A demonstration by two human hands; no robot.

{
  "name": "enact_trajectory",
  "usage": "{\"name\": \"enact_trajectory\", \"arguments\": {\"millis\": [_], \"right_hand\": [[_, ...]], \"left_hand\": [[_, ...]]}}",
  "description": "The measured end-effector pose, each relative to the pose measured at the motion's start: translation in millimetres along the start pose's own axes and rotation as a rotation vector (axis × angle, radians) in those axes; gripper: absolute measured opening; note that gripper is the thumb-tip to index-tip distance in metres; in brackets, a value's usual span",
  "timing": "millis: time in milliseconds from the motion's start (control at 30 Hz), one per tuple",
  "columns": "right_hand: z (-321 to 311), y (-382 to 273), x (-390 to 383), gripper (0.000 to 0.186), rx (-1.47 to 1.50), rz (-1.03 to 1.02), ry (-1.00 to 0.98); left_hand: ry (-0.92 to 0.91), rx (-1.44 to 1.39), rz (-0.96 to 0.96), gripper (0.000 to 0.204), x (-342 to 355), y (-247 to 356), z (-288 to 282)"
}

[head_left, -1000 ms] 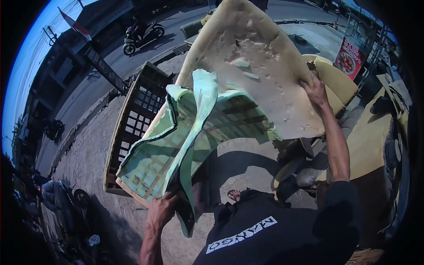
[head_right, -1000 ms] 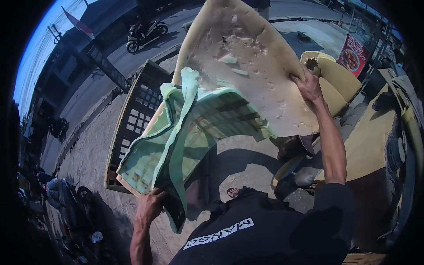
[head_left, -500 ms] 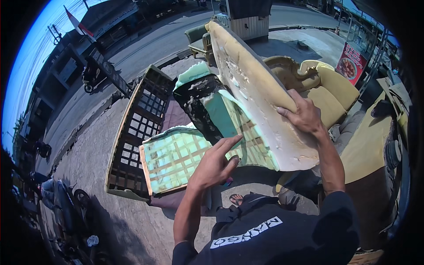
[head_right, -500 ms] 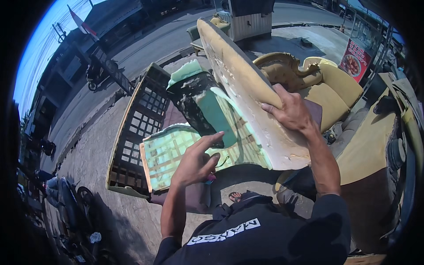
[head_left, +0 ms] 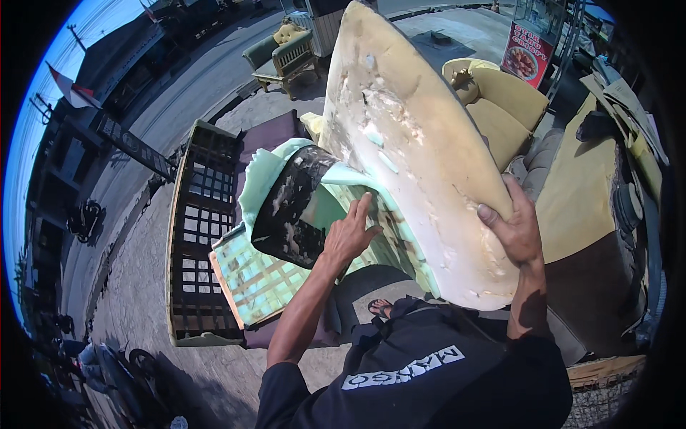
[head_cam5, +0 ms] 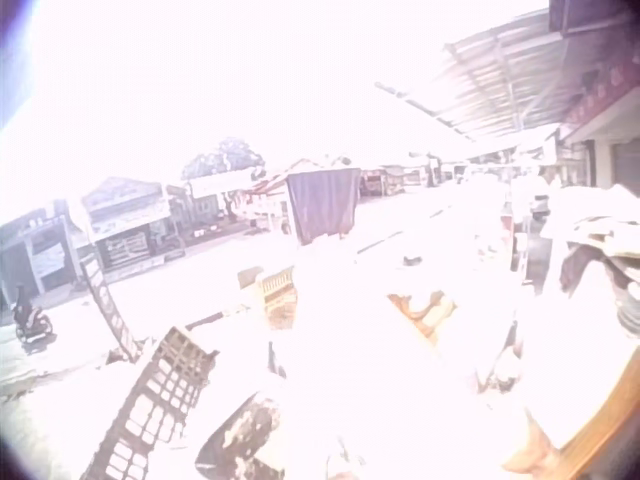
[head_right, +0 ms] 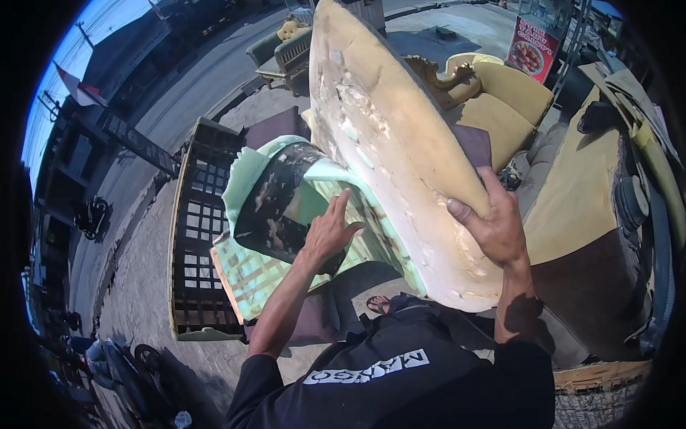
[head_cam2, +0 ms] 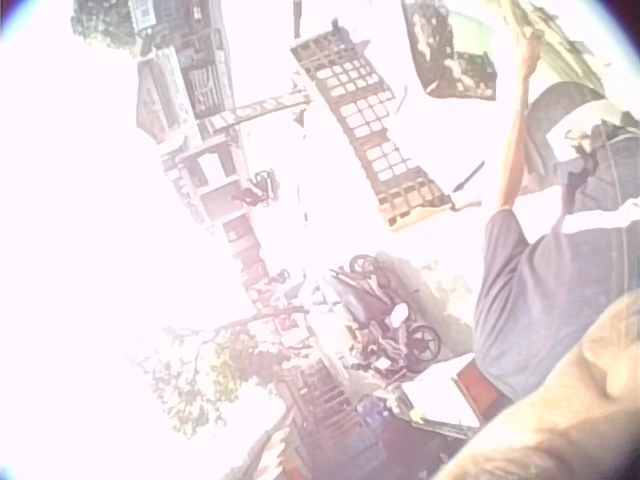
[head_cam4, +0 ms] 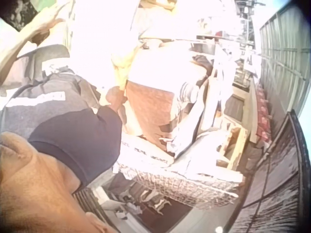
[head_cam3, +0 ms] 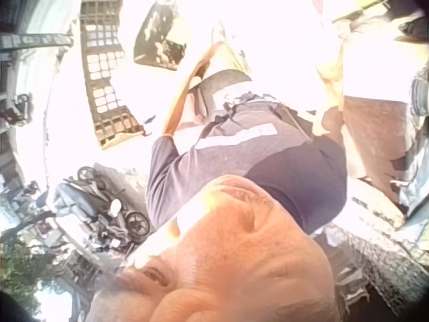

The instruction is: The person handles pieces of upholstery foam, turning them over and fitting them together, and then uses a blade to cut and trim the material while it is placed on furniture frames.

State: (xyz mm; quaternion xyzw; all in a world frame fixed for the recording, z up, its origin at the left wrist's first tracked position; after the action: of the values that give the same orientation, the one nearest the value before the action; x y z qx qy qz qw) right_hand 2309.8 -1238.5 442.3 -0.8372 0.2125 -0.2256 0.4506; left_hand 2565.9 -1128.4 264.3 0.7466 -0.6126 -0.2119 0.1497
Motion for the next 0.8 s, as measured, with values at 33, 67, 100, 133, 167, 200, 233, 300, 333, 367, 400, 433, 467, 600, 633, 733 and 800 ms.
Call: {"name": "enact_trajectory", "arguments": {"millis": [33,67,100,133,167,200,233,300,333,367,400,433,467,600,633,733,800], "right_hand": [[1,6,-4,0.036,0.094,-0.017,0.021],[2,9,-9,0.036,0.189,-0.036,0.041],[1,9,-16,0.036,0.179,-0.026,0.044],[1,10,-22,0.037,0.126,-0.012,0.012],[2,9,-25,0.038,0.073,0.0,-0.02],[-1,4,-24,0.038,0.062,0.006,-0.019],[-4,-1,-25,0.039,0.044,0.027,-0.004],[-10,-3,-22,0.04,0.02,0.06,0.011],[-18,0,-20,0.04,0.049,0.08,0.024],[-30,1,-17,0.039,0.072,0.093,0.039],[-41,-9,-11,0.04,0.029,0.05,0.001],[-51,-15,-4,0.04,0.017,0.051,-0.007],[-59,-20,7,0.04,-0.044,0.04,-0.01],[-101,26,59,0.043,-0.011,0.026,0.083],[-115,46,76,0.044,-0.047,0.06,0.1],[-147,111,138,0.045,-0.213,0.176,0.076],[-172,170,194,0.043,-0.299,0.177,0.087]], "left_hand": [[-0.071,-0.038,-0.07,0.083,8,-3,11],[-0.014,-0.04,-0.05,0.074,12,0,12],[-0.019,-0.05,-0.041,0.074,16,0,21],[0.091,-0.065,0.015,0.071,15,4,18],[0.204,-0.079,0.068,0.069,14,8,14],[0.239,-0.076,0.091,0.067,18,8,13],[0.229,-0.091,0.101,0.067,22,8,17],[0.435,-0.07,0.256,0.066,14,17,2],[0.454,-0.087,0.274,0.071,18,25,-7],[0.456,-0.109,0.288,0.071,25,34,-20],[0.301,-0.09,0.305,0.074,42,47,-24],[0.144,-0.061,0.311,0.077,56,56,-22],[0.104,-0.066,0.307,0.081,67,57,-30],[0.106,-0.1,0.272,0.077,117,53,-39],[0.1,-0.094,0.265,0.077,134,50,-36],[0.097,-0.188,0.207,0.061,200,32,-22],[0.123,-0.222,0.097,0.046,253,12,-19]]}}
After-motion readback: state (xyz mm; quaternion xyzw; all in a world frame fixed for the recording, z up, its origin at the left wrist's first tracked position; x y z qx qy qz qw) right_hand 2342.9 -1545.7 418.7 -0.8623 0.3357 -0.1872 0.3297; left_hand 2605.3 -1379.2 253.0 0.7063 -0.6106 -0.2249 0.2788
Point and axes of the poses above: each hand's wrist, its own x-axis towards the middle knuckle, its own z-axis out of the palm, y = z × x, the point moved 10 cm from there along x, towards the middle knuckle, and after that the axes turned 15 degrees about -y, right-handed, at the moved point
